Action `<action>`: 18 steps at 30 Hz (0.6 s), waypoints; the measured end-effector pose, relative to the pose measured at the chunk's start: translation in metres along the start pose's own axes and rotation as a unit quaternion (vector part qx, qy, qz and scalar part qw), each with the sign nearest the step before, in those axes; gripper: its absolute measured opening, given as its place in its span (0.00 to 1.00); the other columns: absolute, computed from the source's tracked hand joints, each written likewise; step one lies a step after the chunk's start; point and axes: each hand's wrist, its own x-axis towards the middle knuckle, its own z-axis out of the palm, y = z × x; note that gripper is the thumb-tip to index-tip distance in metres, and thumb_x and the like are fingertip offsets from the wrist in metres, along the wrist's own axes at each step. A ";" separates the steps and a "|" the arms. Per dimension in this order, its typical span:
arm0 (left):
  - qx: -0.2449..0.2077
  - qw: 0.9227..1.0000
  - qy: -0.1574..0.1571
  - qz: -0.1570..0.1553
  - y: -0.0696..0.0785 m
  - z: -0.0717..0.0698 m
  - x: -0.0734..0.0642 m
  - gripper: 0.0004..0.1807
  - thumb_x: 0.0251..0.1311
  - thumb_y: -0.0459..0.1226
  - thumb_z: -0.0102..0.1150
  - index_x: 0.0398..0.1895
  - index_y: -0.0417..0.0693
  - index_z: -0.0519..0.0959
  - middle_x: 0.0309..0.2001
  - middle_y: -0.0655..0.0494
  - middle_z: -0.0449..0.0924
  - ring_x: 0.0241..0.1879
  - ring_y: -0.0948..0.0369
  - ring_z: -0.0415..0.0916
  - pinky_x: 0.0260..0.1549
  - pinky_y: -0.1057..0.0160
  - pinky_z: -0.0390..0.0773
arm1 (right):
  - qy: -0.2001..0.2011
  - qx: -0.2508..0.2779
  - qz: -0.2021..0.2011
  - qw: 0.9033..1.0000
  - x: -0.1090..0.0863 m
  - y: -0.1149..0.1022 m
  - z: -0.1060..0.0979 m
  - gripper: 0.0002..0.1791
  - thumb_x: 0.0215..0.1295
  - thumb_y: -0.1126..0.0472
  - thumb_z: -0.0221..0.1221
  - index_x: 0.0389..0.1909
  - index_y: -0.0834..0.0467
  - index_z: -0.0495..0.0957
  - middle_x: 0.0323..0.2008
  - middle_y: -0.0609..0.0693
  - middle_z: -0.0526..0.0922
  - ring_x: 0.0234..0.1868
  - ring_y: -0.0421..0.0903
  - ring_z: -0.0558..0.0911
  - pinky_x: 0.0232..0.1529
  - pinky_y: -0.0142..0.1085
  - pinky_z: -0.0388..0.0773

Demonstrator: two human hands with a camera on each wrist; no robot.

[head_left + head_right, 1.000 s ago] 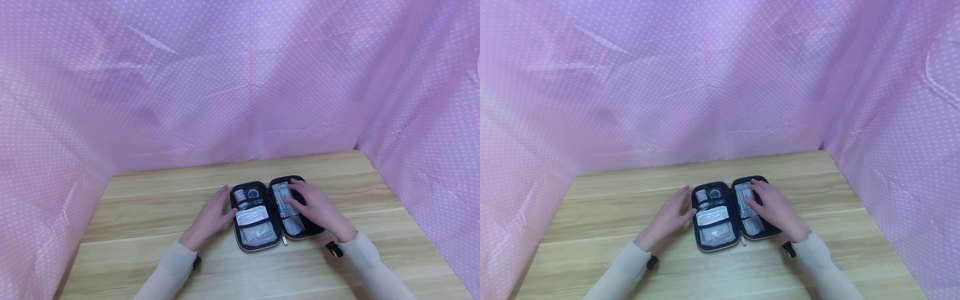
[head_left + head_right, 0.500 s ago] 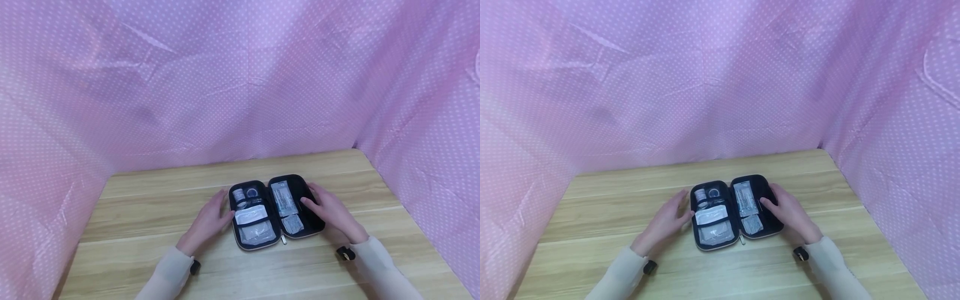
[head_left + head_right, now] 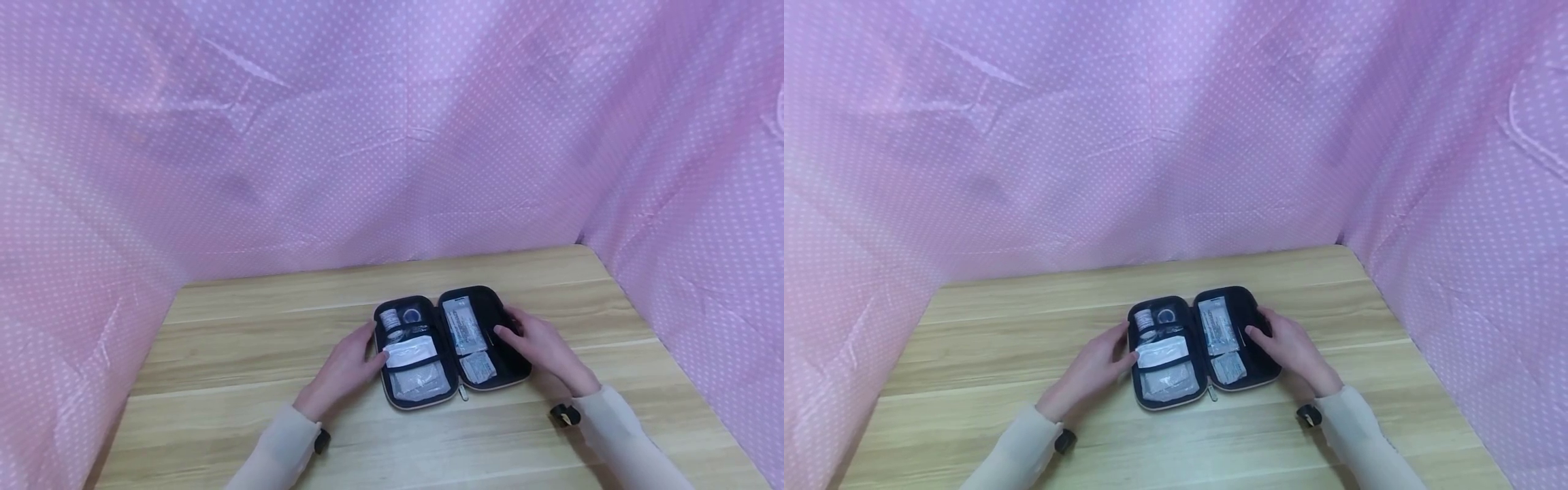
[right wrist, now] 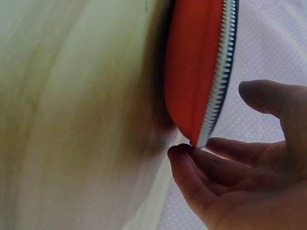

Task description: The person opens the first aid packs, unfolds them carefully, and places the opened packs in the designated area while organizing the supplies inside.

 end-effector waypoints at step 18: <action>0.004 1.000 0.003 0.004 0.001 -0.002 -0.002 0.38 0.70 0.45 0.63 0.75 0.31 0.64 0.74 0.36 0.65 0.74 0.44 0.63 0.72 0.45 0.65 | 0.039 0.112 -0.046 0.992 -0.013 -0.031 -0.017 0.30 0.75 0.60 0.59 0.72 0.70 0.67 0.63 0.74 0.75 0.59 0.68 0.81 0.56 0.57 0.80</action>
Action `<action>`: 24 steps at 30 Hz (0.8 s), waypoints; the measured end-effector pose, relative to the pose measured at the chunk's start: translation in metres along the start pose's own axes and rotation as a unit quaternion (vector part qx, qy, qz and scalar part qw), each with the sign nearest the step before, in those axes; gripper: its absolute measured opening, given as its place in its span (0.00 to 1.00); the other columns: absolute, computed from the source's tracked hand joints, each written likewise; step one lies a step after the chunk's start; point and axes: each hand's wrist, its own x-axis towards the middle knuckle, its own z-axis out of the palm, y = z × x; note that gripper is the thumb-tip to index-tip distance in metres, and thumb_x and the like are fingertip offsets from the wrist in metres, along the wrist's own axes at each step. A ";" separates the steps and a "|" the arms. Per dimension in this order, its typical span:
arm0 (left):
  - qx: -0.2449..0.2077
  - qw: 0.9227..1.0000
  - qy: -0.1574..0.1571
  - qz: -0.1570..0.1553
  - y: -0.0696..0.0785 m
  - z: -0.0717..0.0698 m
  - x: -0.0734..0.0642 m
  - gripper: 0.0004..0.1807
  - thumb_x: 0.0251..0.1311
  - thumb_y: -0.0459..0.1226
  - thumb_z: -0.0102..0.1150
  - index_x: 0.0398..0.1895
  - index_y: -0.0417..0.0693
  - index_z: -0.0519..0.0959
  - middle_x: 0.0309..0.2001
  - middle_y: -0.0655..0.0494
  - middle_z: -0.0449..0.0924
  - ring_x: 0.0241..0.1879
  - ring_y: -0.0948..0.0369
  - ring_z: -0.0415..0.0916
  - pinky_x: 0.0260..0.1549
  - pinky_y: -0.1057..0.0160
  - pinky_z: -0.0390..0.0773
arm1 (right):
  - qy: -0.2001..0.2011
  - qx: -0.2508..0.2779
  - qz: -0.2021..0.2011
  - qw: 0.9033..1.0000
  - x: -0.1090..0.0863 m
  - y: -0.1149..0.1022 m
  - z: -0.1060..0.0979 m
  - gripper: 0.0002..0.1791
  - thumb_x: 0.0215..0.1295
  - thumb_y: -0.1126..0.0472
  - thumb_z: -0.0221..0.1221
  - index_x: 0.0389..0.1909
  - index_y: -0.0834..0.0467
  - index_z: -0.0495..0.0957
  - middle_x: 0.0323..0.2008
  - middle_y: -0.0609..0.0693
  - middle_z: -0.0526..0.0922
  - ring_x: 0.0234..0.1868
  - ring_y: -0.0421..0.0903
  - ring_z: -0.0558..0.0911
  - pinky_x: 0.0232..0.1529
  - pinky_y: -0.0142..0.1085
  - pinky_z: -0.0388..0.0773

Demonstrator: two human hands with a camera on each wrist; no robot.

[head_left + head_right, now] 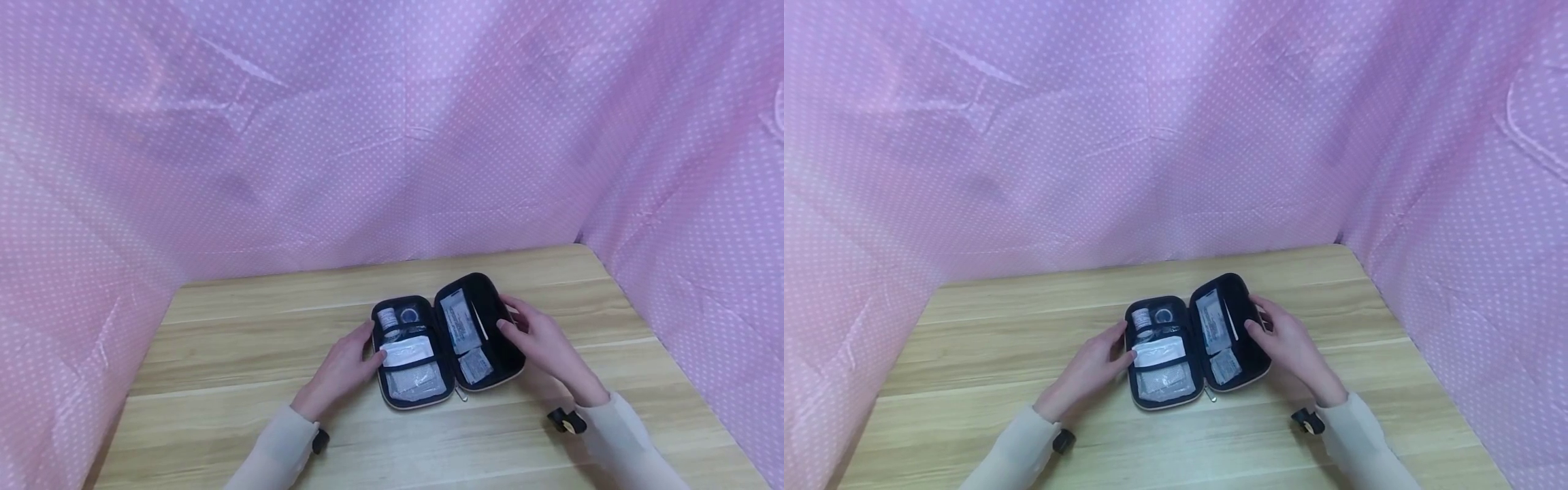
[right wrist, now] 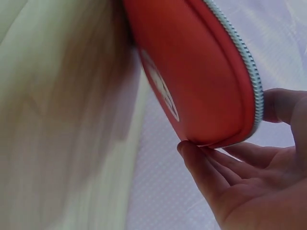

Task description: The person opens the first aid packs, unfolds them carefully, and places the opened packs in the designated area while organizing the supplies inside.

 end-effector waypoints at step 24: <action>-0.003 1.000 0.003 0.008 -0.004 -0.001 -0.001 0.36 0.71 0.44 0.63 0.74 0.32 0.66 0.73 0.36 0.67 0.73 0.44 0.65 0.71 0.45 0.66 | -0.026 0.091 -0.137 0.986 -0.004 -0.046 0.033 0.35 0.69 0.65 0.64 0.76 0.61 0.67 0.76 0.60 0.66 0.71 0.61 0.71 0.68 0.44 0.72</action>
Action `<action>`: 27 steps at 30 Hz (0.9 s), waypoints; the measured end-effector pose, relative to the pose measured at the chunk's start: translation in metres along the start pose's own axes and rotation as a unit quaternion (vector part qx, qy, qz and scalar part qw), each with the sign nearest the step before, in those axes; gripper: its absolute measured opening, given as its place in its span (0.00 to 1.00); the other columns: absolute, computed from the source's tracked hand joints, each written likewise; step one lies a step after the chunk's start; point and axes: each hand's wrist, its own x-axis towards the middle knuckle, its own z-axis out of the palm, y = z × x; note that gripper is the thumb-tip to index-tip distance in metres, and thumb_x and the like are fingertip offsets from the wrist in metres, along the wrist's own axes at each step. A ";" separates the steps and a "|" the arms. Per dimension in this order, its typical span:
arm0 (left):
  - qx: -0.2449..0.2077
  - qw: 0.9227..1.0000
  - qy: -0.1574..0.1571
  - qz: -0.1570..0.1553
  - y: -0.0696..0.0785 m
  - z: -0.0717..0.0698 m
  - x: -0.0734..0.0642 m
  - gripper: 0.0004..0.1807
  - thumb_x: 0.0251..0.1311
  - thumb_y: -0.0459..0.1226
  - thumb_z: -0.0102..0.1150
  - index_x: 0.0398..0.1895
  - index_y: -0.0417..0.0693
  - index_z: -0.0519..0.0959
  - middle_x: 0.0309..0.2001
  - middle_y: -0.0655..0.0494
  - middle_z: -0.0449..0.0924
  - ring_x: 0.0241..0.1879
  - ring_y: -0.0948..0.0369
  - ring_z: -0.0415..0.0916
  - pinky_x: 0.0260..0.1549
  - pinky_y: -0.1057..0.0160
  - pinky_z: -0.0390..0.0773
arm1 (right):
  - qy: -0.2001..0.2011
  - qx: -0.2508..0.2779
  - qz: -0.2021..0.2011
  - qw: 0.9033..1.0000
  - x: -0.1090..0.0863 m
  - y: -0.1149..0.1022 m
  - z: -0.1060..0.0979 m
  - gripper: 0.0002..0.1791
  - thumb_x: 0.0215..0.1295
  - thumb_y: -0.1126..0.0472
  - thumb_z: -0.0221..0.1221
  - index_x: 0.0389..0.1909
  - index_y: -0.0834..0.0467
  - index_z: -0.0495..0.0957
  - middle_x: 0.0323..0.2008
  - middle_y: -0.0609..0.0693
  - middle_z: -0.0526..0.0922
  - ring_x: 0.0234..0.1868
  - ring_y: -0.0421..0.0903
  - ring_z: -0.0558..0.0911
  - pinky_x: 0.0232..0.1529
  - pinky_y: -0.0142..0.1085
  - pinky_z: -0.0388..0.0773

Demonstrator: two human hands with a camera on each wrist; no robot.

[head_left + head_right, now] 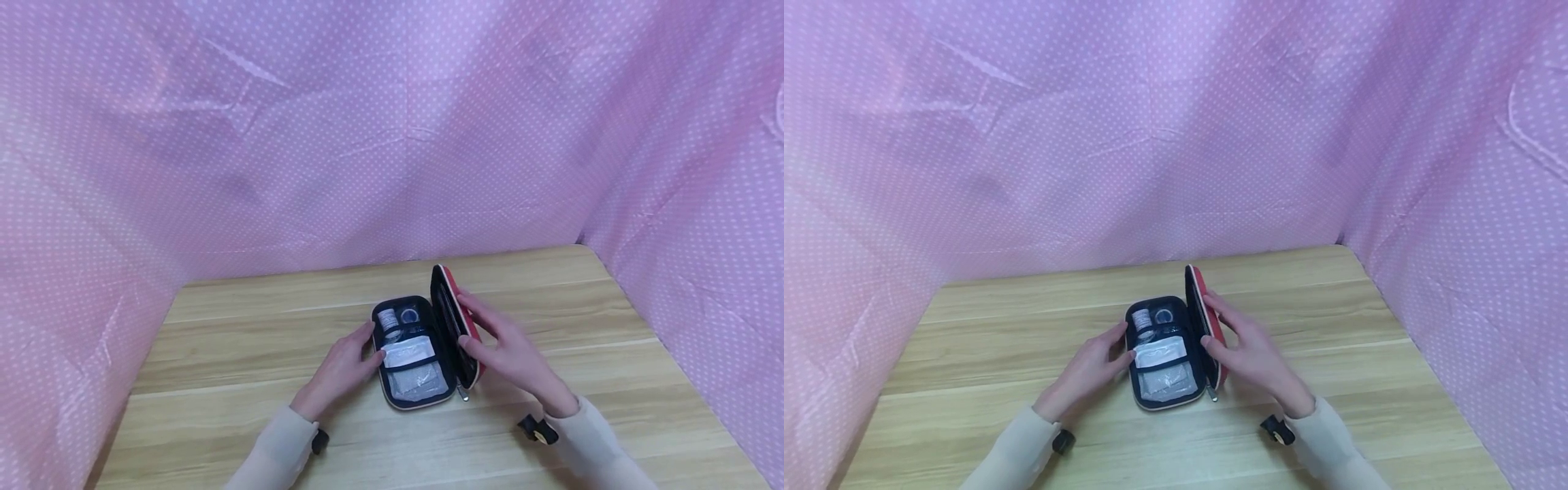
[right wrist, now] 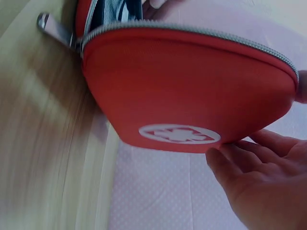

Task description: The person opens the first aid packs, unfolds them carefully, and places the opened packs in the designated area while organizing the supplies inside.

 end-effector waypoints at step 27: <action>0.003 1.000 -0.003 -0.013 -0.004 -0.003 0.000 0.38 0.67 0.40 0.67 0.75 0.33 0.66 0.73 0.38 0.68 0.72 0.44 0.66 0.71 0.45 0.67 | 0.037 -0.008 0.051 0.998 -0.010 0.039 -0.019 0.39 0.63 0.77 0.52 0.78 0.67 0.60 0.73 0.70 0.66 0.59 0.58 0.79 0.53 0.21 0.73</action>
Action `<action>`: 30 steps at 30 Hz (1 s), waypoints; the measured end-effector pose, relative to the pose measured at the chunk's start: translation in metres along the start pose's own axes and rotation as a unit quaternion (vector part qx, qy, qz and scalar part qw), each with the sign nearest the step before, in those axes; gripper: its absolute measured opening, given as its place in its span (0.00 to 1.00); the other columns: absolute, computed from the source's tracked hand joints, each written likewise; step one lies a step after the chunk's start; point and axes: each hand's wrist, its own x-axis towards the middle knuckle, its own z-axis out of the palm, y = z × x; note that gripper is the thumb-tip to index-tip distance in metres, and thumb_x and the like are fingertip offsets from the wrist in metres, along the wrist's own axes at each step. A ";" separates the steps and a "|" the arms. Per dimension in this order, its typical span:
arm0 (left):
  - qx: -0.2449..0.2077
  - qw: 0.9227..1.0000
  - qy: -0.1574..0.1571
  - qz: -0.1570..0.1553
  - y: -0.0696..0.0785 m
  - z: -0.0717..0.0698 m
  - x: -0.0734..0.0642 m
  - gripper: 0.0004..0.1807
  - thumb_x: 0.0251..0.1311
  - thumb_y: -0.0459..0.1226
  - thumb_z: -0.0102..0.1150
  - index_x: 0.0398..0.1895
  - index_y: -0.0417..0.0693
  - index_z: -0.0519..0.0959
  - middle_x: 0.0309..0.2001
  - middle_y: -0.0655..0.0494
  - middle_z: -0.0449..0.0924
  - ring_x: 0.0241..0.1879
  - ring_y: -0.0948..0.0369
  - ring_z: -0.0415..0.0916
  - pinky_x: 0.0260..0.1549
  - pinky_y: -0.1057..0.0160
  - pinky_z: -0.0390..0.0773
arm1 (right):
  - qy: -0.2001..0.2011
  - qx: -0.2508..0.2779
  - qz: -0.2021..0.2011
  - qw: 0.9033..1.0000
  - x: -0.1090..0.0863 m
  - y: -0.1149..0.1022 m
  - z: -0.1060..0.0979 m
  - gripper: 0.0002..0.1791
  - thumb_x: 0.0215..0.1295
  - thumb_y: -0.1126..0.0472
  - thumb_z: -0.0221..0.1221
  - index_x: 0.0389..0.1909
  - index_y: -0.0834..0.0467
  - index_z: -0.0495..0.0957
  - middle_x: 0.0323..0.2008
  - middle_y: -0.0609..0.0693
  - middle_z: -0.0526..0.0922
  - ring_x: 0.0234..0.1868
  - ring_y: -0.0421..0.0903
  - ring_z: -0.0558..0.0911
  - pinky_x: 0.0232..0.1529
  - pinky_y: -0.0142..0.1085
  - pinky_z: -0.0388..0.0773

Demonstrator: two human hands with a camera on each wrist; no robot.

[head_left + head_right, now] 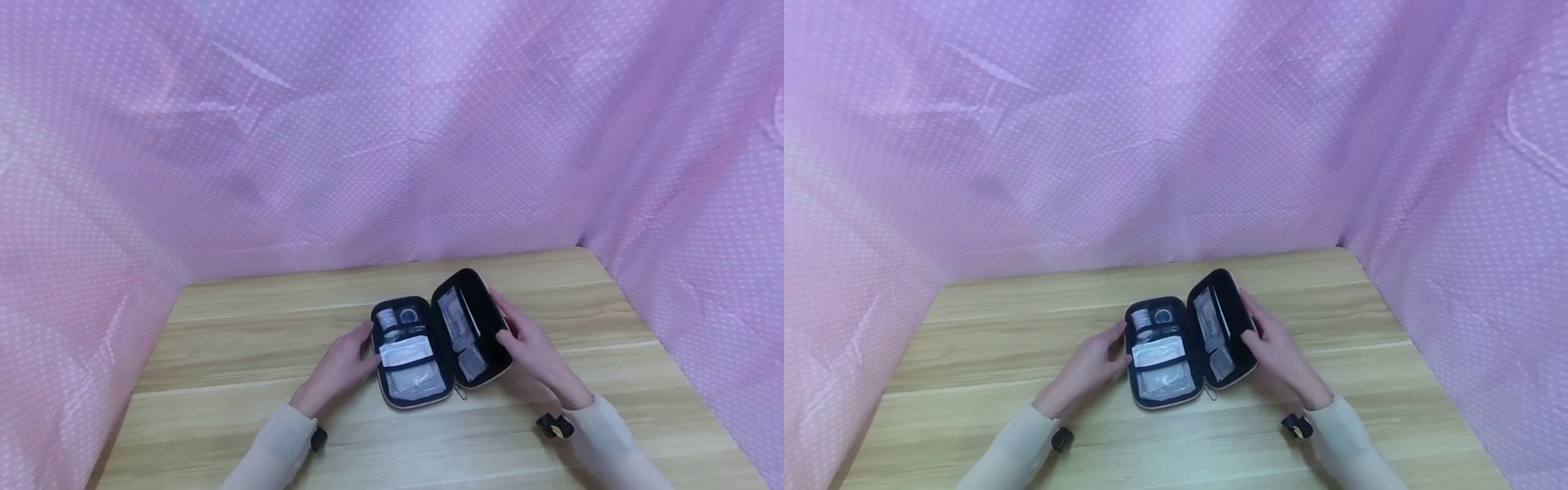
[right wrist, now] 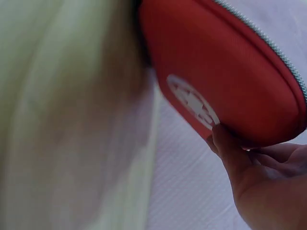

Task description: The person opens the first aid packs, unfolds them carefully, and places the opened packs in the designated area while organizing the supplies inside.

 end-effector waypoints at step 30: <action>0.006 0.999 0.000 -0.053 -0.010 -0.010 0.001 0.38 0.68 0.40 0.64 0.77 0.36 0.63 0.76 0.39 0.63 0.76 0.43 0.60 0.73 0.44 0.62 | -0.090 -0.129 0.098 0.983 0.001 0.029 0.003 0.31 0.72 0.66 0.60 0.70 0.78 0.65 0.59 0.74 0.78 0.53 0.61 0.84 0.55 0.57 0.81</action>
